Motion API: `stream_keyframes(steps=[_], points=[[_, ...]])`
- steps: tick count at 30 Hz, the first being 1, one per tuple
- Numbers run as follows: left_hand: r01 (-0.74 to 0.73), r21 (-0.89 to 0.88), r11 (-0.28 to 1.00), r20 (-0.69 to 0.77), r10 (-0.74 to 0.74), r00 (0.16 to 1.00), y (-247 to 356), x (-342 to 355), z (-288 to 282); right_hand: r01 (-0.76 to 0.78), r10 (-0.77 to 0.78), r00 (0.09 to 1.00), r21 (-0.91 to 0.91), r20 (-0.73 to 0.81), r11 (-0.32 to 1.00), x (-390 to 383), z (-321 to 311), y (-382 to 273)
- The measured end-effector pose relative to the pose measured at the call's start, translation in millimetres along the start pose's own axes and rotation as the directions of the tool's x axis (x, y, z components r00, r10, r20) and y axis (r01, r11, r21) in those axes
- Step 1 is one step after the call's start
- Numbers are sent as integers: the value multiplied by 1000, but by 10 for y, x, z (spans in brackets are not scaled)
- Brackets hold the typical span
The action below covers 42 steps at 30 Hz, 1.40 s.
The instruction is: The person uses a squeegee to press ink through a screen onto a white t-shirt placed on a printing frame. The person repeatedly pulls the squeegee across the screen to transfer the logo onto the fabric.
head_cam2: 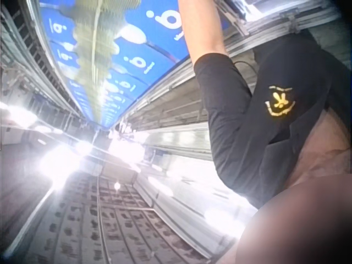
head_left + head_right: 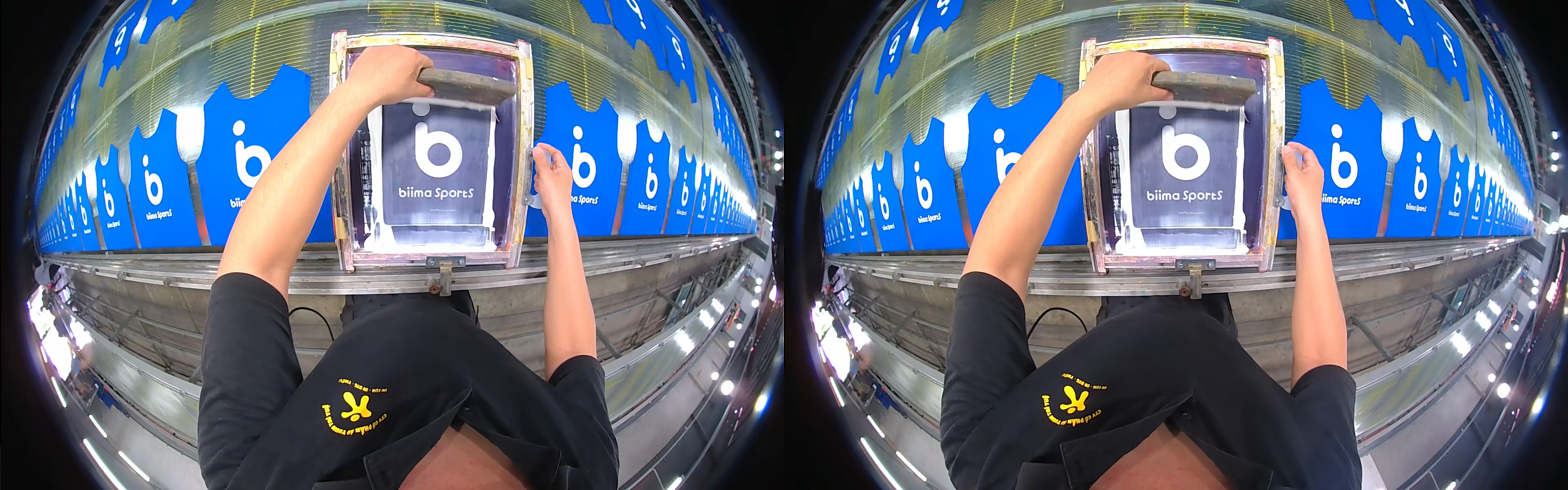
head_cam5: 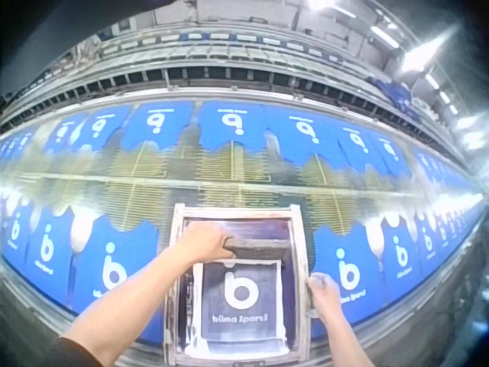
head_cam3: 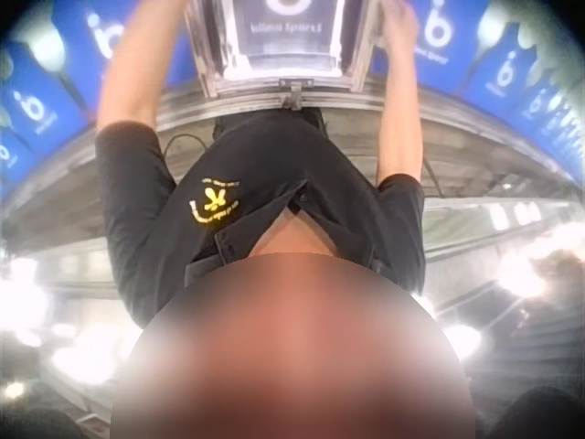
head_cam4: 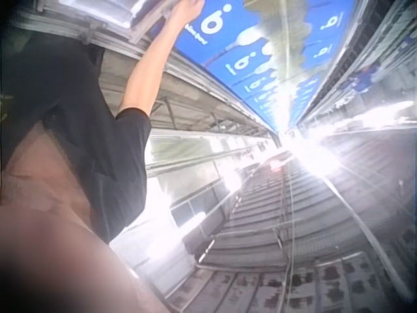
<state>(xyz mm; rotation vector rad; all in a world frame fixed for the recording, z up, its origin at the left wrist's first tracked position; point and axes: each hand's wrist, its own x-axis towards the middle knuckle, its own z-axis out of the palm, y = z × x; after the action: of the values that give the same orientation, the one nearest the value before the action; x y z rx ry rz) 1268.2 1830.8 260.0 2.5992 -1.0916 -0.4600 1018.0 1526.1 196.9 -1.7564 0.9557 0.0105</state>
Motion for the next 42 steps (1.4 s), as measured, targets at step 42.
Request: stream_keyframes(steps=[42], points=[[-23,17,1000,-169,26,985,-2401,-3961,-164,220,-231,962,-91,-148,971,-1763,3807,-614]])
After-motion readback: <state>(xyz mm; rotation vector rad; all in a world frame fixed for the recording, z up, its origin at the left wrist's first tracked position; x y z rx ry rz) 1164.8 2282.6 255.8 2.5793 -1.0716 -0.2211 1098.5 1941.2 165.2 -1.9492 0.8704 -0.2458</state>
